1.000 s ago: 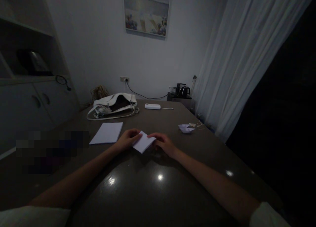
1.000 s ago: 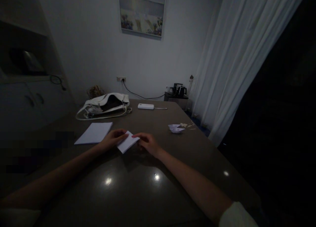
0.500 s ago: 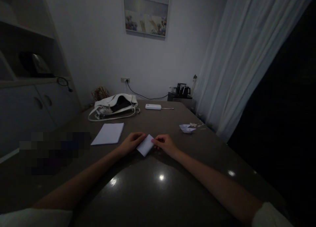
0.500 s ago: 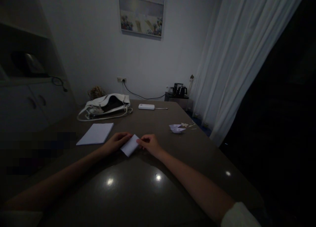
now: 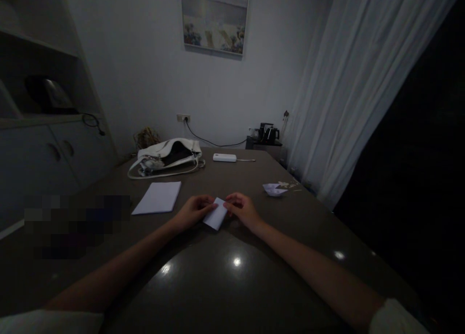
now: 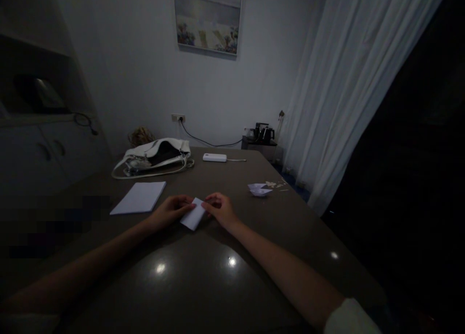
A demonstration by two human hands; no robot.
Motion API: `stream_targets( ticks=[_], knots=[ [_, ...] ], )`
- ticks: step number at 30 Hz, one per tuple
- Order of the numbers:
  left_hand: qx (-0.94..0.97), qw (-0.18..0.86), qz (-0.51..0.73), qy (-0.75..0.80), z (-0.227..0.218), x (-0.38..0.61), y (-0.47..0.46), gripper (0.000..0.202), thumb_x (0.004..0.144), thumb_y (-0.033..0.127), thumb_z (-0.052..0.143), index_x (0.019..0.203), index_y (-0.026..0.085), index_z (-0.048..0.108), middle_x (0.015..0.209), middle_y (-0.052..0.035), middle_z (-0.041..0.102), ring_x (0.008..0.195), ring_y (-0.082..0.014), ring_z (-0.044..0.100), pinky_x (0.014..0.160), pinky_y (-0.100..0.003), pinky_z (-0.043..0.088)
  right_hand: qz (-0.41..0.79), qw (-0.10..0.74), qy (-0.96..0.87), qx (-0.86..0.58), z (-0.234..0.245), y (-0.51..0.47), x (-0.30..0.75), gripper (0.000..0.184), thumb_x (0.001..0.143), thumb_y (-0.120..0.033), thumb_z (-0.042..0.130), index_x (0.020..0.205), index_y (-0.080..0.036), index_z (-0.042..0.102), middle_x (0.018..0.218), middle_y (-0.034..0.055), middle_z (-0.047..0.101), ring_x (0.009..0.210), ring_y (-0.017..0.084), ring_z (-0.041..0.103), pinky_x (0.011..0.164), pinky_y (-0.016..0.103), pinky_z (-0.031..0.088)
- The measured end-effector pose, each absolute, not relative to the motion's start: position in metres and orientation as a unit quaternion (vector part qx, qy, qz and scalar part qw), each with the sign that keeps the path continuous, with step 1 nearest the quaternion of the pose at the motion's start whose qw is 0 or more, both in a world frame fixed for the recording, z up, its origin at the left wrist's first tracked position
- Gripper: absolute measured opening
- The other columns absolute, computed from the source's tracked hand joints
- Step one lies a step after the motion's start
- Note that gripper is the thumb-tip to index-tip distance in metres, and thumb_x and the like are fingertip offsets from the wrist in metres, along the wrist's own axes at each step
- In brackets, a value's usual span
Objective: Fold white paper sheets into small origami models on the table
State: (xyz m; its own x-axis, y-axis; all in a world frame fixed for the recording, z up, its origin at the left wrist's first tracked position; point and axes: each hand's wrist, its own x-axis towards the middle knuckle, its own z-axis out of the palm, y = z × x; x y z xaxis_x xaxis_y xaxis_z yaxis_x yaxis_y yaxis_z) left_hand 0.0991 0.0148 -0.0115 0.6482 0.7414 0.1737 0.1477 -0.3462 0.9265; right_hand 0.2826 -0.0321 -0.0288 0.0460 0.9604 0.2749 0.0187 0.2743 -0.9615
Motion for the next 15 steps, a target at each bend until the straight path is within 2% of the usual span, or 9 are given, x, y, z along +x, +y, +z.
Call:
stream_targets(
  ticks=[6,11,15],
  knots=[
    [0.755,0.496,0.310,0.295,-0.0099,0.0982,0.0134,0.039,0.075,0.047,0.059,0.091,0.011,0.061,0.068,-0.0023,0.064,0.057,-0.0143,0.055,0.049,-0.021,0.037,0.425,0.534,-0.575,-0.450,-0.0313,-0.0308,0.2842,0.034,0.065,-0.047,0.066,0.068,-0.014,0.059,0.055,-0.0019,0.058,0.045,0.009,0.050,0.046,0.021,0.039],
    [0.749,0.501,0.315,0.297,-0.0108,0.0986,0.0137,0.038,0.074,0.047,0.060,0.088,0.012,0.060,0.065,-0.0010,0.061,0.054,-0.0134,0.053,0.048,-0.021,0.035,0.407,0.565,-0.571,-0.434,-0.0323,-0.0312,0.2833,0.033,0.064,-0.043,0.069,0.077,-0.018,0.054,0.056,-0.0039,0.058,0.044,0.009,0.051,0.044,0.020,0.040],
    [0.747,0.493,0.320,0.310,-0.0106,0.0978,0.0147,0.037,0.072,0.048,0.061,0.083,0.013,0.060,0.062,-0.0003,0.061,0.053,-0.0132,0.053,0.048,-0.021,0.035,0.398,0.561,-0.587,-0.428,-0.0326,-0.0315,0.2832,0.033,0.065,-0.044,0.069,0.071,-0.018,0.050,0.058,-0.0043,0.057,0.046,0.010,0.052,0.046,0.021,0.043]
  ],
)
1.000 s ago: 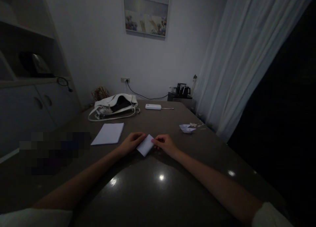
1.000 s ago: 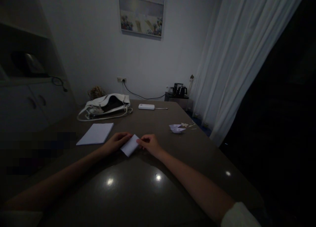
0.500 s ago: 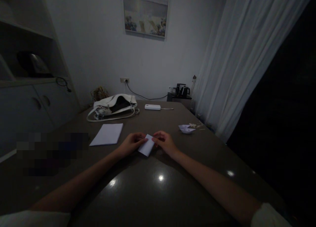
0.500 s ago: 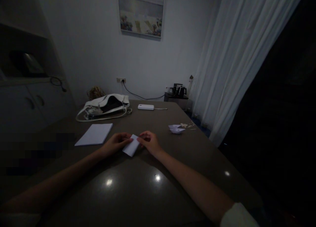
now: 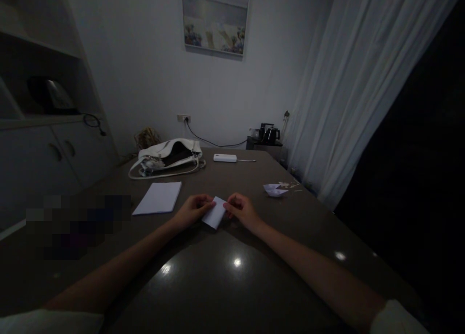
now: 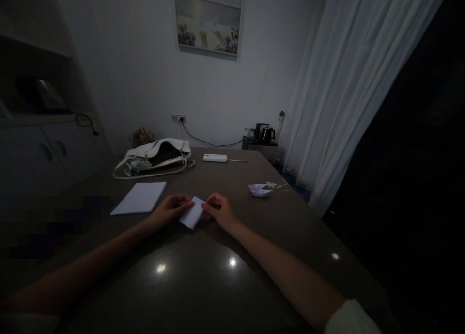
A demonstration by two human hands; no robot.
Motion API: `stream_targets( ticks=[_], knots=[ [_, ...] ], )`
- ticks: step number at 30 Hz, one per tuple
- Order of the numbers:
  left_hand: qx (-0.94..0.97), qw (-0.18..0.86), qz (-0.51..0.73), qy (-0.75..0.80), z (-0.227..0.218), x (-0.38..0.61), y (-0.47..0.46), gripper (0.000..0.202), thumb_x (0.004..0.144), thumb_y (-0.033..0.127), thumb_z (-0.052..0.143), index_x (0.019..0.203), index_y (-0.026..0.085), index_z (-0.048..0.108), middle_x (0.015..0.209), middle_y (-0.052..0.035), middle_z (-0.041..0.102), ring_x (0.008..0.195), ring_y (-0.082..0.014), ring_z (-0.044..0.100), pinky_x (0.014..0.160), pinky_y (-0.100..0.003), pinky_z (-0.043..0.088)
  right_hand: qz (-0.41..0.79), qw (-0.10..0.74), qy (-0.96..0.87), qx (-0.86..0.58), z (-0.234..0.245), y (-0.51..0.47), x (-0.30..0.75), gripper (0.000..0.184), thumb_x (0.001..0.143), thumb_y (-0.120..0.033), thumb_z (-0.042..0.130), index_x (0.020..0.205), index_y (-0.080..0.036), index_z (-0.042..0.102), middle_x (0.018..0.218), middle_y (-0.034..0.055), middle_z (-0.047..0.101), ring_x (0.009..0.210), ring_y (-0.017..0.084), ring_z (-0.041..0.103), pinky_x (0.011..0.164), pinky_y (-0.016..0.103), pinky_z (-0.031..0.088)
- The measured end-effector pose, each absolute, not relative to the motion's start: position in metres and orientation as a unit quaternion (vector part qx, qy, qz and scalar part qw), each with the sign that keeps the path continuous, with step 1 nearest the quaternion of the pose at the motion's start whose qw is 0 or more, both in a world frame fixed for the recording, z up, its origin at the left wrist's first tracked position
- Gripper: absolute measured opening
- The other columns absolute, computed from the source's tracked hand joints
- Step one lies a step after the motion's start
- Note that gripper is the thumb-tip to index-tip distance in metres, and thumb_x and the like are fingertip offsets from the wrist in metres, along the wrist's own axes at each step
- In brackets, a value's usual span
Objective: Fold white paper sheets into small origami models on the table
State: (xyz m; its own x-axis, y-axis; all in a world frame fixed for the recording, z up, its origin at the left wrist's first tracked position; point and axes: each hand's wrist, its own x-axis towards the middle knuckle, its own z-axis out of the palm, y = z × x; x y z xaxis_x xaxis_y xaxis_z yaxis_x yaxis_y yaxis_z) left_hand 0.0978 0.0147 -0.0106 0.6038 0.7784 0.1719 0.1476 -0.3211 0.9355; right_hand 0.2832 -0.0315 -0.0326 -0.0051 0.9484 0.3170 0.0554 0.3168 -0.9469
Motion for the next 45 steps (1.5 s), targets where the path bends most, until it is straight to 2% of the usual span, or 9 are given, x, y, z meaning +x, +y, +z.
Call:
stream_targets(
  ticks=[5,9,14,21,31,38,45],
  knots=[
    [0.736,0.511,0.317,0.311,-0.008,0.097,0.015,0.035,0.069,0.046,0.064,0.079,0.013,0.061,0.063,-0.0007,0.062,0.054,-0.0135,0.054,0.049,-0.021,0.036,0.380,0.540,-0.619,-0.425,-0.034,-0.032,0.284,0.031,0.068,-0.043,0.067,0.067,-0.018,0.050,0.058,-0.0038,0.054,0.047,0.009,0.051,0.047,0.021,0.042],
    [0.729,0.515,0.322,0.315,-0.007,0.099,0.015,0.034,0.068,0.046,0.064,0.075,0.013,0.060,0.060,0.0005,0.060,0.051,-0.0125,0.052,0.048,-0.021,0.035,0.364,0.558,-0.606,-0.433,-0.034,-0.031,0.282,0.029,0.070,-0.041,0.066,0.067,-0.018,0.048,0.056,-0.0038,0.054,0.048,0.010,0.051,0.048,0.021,0.041],
    [0.724,0.507,0.344,0.317,-0.010,0.100,0.014,0.035,0.067,0.048,0.064,0.075,0.014,0.058,0.059,0.0011,0.059,0.049,-0.0116,0.050,0.046,-0.020,0.033,0.386,0.573,-0.571,-0.444,-0.033,-0.031,0.282,0.030,0.066,-0.043,0.067,0.076,-0.017,0.056,0.059,-0.0022,0.058,0.048,0.011,0.053,0.047,0.022,0.041],
    [0.706,0.518,0.362,0.320,-0.018,0.102,0.016,0.036,0.069,0.049,0.064,0.077,0.014,0.057,0.058,0.0023,0.057,0.047,-0.0102,0.049,0.043,-0.018,0.030,0.408,0.560,-0.554,-0.461,-0.031,-0.032,0.283,0.034,0.066,-0.048,0.065,0.063,-0.015,0.059,0.053,-0.0021,0.058,0.046,0.009,0.050,0.045,0.021,0.038],
    [0.698,0.553,0.344,0.299,-0.011,0.102,0.009,0.034,0.071,0.045,0.064,0.078,0.013,0.058,0.062,0.0022,0.058,0.052,-0.0101,0.050,0.048,-0.019,0.034,0.401,0.576,-0.546,-0.458,-0.030,-0.033,0.285,0.032,0.065,-0.045,0.068,0.060,-0.016,0.056,0.050,-0.0029,0.056,0.043,0.009,0.047,0.044,0.020,0.036],
    [0.715,0.537,0.337,0.293,-0.013,0.103,0.011,0.035,0.067,0.046,0.065,0.076,0.013,0.060,0.065,0.0010,0.059,0.058,-0.0129,0.052,0.053,-0.021,0.038,0.371,0.583,-0.556,-0.461,-0.031,-0.031,0.286,0.032,0.064,-0.043,0.069,0.057,-0.016,0.054,0.049,-0.0026,0.055,0.041,0.008,0.046,0.042,0.019,0.035],
    [0.738,0.506,0.338,0.293,-0.012,0.104,0.009,0.039,0.072,0.052,0.057,0.066,0.013,0.055,0.054,0.0049,0.048,0.051,-0.0096,0.042,0.047,-0.020,0.031,0.357,0.566,-0.589,-0.453,-0.032,-0.033,0.285,0.031,0.066,-0.042,0.068,0.058,-0.015,0.054,0.050,-0.0030,0.054,0.044,0.008,0.047,0.044,0.019,0.036]
  ],
)
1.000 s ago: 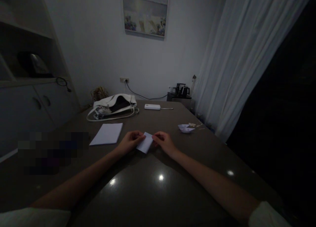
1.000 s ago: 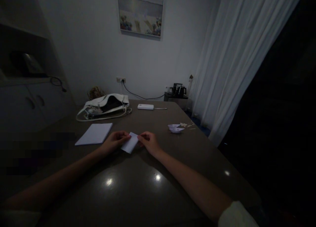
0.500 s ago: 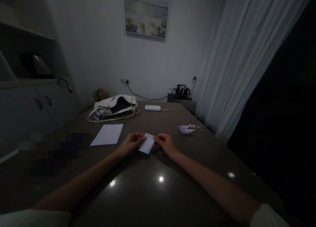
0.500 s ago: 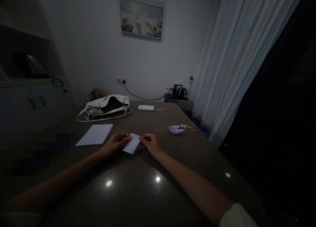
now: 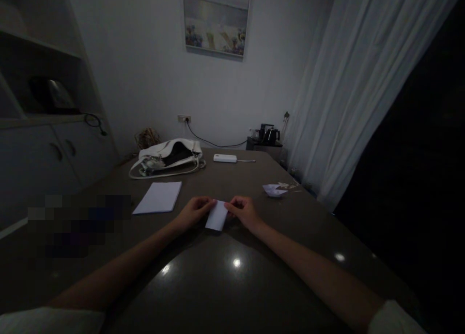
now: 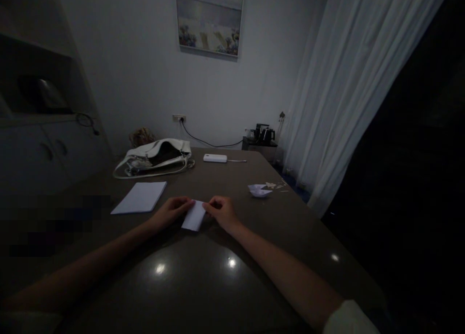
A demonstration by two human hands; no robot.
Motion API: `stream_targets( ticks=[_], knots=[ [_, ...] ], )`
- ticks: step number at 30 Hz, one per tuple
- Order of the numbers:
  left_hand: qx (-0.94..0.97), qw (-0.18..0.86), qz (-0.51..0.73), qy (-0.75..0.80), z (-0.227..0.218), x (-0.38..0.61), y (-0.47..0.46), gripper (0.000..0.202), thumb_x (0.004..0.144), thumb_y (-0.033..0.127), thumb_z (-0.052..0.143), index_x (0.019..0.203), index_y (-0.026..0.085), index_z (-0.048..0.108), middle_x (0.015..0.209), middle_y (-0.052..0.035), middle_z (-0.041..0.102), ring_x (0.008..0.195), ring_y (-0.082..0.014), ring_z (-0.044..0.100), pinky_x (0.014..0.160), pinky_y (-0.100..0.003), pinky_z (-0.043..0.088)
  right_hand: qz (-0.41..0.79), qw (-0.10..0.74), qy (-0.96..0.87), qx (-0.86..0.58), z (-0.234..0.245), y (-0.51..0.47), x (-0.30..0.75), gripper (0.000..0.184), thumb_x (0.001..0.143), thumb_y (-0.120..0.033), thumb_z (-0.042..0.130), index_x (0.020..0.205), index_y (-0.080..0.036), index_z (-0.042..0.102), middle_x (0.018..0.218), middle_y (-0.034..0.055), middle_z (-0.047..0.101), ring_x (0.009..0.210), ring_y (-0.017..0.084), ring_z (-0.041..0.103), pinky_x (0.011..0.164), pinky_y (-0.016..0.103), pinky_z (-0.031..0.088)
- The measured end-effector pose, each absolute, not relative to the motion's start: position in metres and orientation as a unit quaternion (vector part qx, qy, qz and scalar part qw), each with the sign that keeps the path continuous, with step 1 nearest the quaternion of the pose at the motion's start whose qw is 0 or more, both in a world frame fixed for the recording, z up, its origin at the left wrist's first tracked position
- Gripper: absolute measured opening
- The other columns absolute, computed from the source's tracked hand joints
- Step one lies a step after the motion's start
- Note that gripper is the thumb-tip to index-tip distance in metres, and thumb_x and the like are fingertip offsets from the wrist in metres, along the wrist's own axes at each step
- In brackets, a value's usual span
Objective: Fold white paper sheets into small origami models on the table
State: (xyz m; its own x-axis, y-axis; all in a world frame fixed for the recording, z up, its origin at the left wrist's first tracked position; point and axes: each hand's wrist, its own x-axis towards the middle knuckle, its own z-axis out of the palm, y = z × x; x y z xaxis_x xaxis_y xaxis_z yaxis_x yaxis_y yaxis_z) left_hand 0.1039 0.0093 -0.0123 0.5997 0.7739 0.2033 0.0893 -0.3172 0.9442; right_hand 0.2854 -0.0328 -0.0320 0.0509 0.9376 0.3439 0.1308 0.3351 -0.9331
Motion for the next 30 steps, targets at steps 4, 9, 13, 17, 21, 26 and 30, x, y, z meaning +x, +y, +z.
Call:
stream_targets(
  ticks=[4,9,13,17,21,26,30],
  knots=[
    [0.744,0.491,0.344,0.296,-0.0128,0.1042,0.0105,0.040,0.073,0.054,0.055,0.066,0.014,0.054,0.054,0.0048,0.048,0.051,-0.0098,0.042,0.047,-0.020,0.030,0.362,0.560,-0.595,-0.449,-0.0293,-0.0350,0.2844,0.031,0.068,-0.043,0.066,0.060,-0.015,0.056,0.051,-0.0031,0.053,0.043,0.008,0.046,0.043,0.019,0.036],
    [0.739,0.503,0.346,0.286,-0.0132,0.1040,0.0110,0.039,0.074,0.053,0.055,0.066,0.015,0.052,0.055,0.0049,0.047,0.051,-0.0102,0.042,0.047,-0.020,0.031,0.392,0.548,-0.585,-0.452,-0.0269,-0.0349,0.2837,0.035,0.072,-0.048,0.060,0.066,-0.014,0.060,0.052,-0.0027,0.053,0.043,0.007,0.045,0.042,0.019,0.034],
    [0.749,0.493,0.335,0.289,-0.0130,0.1035,0.0105,0.038,0.075,0.053,0.053,0.069,0.015,0.054,0.057,0.0040,0.048,0.053,-0.0113,0.044,0.048,-0.020,0.032,0.389,0.551,-0.582,-0.455,-0.0293,-0.0333,0.2847,0.033,0.069,-0.046,0.064,0.062,-0.014,0.057,0.050,-0.0029,0.053,0.042,0.008,0.044,0.042,0.019,0.034],
    [0.756,0.486,0.337,0.280,-0.0121,0.1034,0.0098,0.038,0.075,0.052,0.054,0.069,0.014,0.055,0.058,0.0034,0.049,0.054,-0.0115,0.044,0.050,-0.021,0.033,0.367,0.552,-0.597,-0.452,-0.0307,-0.0325,0.2855,0.033,0.071,-0.044,0.062,0.058,-0.015,0.055,0.049,-0.0031,0.051,0.042,0.007,0.043,0.042,0.019,0.033],
    [0.740,0.503,0.340,0.288,-0.0119,0.1028,0.0098,0.037,0.074,0.050,0.056,0.070,0.013,0.057,0.058,0.0036,0.049,0.054,-0.0109,0.044,0.049,-0.020,0.032,0.347,0.549,-0.611,-0.453,-0.0299,-0.0333,0.2845,0.034,0.074,-0.045,0.059,0.057,-0.015,0.054,0.050,-0.0028,0.051,0.044,0.008,0.045,0.043,0.019,0.034],
    [0.723,0.509,0.360,0.298,-0.0147,0.1024,0.0120,0.036,0.073,0.049,0.058,0.068,0.014,0.055,0.053,0.0054,0.047,0.048,-0.0089,0.041,0.044,-0.019,0.029,0.389,0.515,-0.619,-0.448,-0.0296,-0.0362,0.2824,0.037,0.076,-0.050,0.055,0.065,-0.015,0.056,0.051,-0.0028,0.053,0.040,0.008,0.045,0.038,0.018,0.034],
    [0.732,0.496,0.362,0.296,-0.0156,0.1029,0.0111,0.037,0.074,0.050,0.056,0.068,0.013,0.055,0.052,0.0053,0.048,0.046,-0.0091,0.042,0.043,-0.019,0.029,0.421,0.451,-0.644,-0.452,-0.0331,-0.0363,0.2816,0.044,0.077,-0.055,0.049,0.068,-0.013,0.056,0.049,-0.0016,0.054,0.035,0.008,0.048,0.031,0.017,0.030]
  ],
)
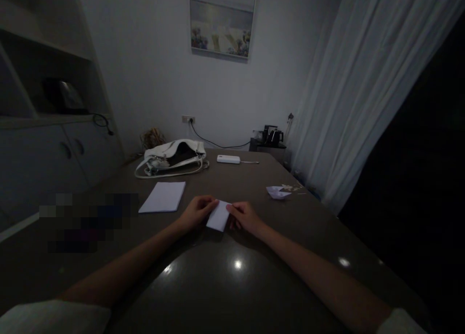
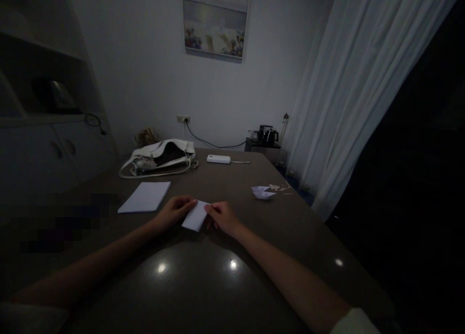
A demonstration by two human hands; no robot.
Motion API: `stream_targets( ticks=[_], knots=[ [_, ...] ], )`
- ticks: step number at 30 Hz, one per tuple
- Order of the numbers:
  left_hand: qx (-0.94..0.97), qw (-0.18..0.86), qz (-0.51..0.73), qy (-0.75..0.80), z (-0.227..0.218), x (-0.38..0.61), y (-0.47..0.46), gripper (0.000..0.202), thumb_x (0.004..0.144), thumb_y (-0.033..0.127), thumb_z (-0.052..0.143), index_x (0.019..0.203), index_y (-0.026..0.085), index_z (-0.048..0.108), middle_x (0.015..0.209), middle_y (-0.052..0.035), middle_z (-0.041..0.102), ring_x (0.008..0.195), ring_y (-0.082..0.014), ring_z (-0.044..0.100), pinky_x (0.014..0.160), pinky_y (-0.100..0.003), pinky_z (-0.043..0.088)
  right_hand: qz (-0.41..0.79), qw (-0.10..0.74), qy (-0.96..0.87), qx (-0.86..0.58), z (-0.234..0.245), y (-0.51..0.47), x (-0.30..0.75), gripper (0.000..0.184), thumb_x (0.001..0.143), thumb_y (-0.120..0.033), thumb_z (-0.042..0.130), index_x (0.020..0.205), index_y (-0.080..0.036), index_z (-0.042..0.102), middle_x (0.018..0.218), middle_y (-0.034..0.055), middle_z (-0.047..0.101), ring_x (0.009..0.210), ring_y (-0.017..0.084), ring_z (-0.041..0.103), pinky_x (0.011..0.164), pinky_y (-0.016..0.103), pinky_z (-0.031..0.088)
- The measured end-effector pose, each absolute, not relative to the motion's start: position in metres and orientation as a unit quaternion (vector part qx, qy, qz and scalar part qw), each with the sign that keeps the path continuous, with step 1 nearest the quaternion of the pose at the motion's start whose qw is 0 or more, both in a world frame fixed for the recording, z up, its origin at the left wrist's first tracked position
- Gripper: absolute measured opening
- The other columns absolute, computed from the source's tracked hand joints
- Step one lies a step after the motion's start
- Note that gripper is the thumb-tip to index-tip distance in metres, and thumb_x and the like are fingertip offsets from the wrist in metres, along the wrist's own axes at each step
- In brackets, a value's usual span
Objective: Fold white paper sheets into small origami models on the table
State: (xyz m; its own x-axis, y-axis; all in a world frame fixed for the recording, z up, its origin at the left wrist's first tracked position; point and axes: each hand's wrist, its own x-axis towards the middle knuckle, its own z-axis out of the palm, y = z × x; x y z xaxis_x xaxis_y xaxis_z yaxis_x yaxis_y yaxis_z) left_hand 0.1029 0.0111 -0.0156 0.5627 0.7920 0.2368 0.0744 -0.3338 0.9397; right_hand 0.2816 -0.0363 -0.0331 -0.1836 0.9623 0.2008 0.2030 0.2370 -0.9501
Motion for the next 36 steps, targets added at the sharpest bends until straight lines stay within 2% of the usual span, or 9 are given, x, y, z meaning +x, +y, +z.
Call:
stream_targets(
  ticks=[6,11,16,20,27,31,36],
  knots=[
    [0.757,0.449,0.370,0.296,-0.0155,0.1028,0.0110,0.035,0.078,0.046,0.053,0.068,0.013,0.056,0.053,0.0046,0.048,0.047,-0.0089,0.042,0.042,-0.018,0.028,0.412,0.455,-0.648,-0.452,-0.0344,-0.0356,0.2819,0.044,0.078,-0.056,0.049,0.064,-0.014,0.054,0.048,-0.0021,0.053,0.035,0.008,0.049,0.030,0.016,0.027],
    [0.751,0.438,0.389,0.303,-0.0159,0.1022,0.0120,0.035,0.079,0.047,0.052,0.069,0.013,0.056,0.053,0.0044,0.048,0.047,-0.0090,0.042,0.041,-0.018,0.028,0.427,0.423,-0.663,-0.446,-0.0329,-0.0359,0.2830,0.046,0.077,-0.056,0.050,0.063,-0.013,0.055,0.051,-0.0012,0.056,0.034,0.006,0.046,0.031,0.016,0.027],
    [0.763,0.419,0.390,0.301,-0.0163,0.1018,0.0117,0.036,0.079,0.047,0.052,0.069,0.013,0.056,0.053,0.0039,0.049,0.048,-0.0101,0.044,0.043,-0.019,0.029,0.430,0.430,-0.662,-0.439,-0.0329,-0.0361,0.2820,0.045,0.078,-0.056,0.050,0.065,-0.013,0.057,0.052,-0.0002,0.057,0.035,0.006,0.046,0.034,0.017,0.031],
    [0.755,0.422,0.396,0.307,-0.0149,0.1014,0.0120,0.036,0.079,0.048,0.052,0.070,0.013,0.057,0.053,0.0036,0.051,0.047,-0.0103,0.045,0.042,-0.019,0.029,0.455,0.417,-0.657,-0.433,-0.0298,-0.0381,0.2820,0.044,0.078,-0.055,0.050,0.068,-0.013,0.057,0.055,0.0006,0.060,0.036,0.006,0.046,0.034,0.016,0.030],
    [0.751,0.430,0.392,0.313,-0.0117,0.1021,0.0090,0.038,0.077,0.049,0.053,0.069,0.012,0.058,0.053,0.0033,0.051,0.047,-0.0103,0.045,0.042,-0.019,0.031,0.427,0.410,-0.680,-0.432,-0.0320,-0.0368,0.2839,0.040,0.079,-0.050,0.052,0.065,-0.013,0.056,0.052,-0.0017,0.055,0.036,0.005,0.041,0.035,0.016,0.030],
    [0.745,0.435,0.399,0.312,-0.0121,0.1016,0.0106,0.038,0.077,0.049,0.053,0.071,0.012,0.057,0.054,0.0035,0.050,0.047,-0.0102,0.045,0.042,-0.019,0.031,0.446,0.398,-0.681,-0.423,-0.0316,-0.0367,0.2828,0.040,0.080,-0.049,0.050,0.067,-0.013,0.056,0.056,0.0004,0.059,0.035,0.005,0.042,0.035,0.016,0.029],
    [0.747,0.424,0.403,0.315,-0.0140,0.1008,0.0132,0.037,0.076,0.048,0.055,0.070,0.011,0.058,0.055,0.0031,0.050,0.049,-0.0103,0.044,0.044,-0.019,0.030,0.433,0.373,-0.695,-0.436,-0.0278,-0.0390,0.2823,0.039,0.079,-0.048,0.053,0.060,-0.014,0.052,0.051,-0.0015,0.056,0.036,0.004,0.039,0.036,0.016,0.028]
  ],
)
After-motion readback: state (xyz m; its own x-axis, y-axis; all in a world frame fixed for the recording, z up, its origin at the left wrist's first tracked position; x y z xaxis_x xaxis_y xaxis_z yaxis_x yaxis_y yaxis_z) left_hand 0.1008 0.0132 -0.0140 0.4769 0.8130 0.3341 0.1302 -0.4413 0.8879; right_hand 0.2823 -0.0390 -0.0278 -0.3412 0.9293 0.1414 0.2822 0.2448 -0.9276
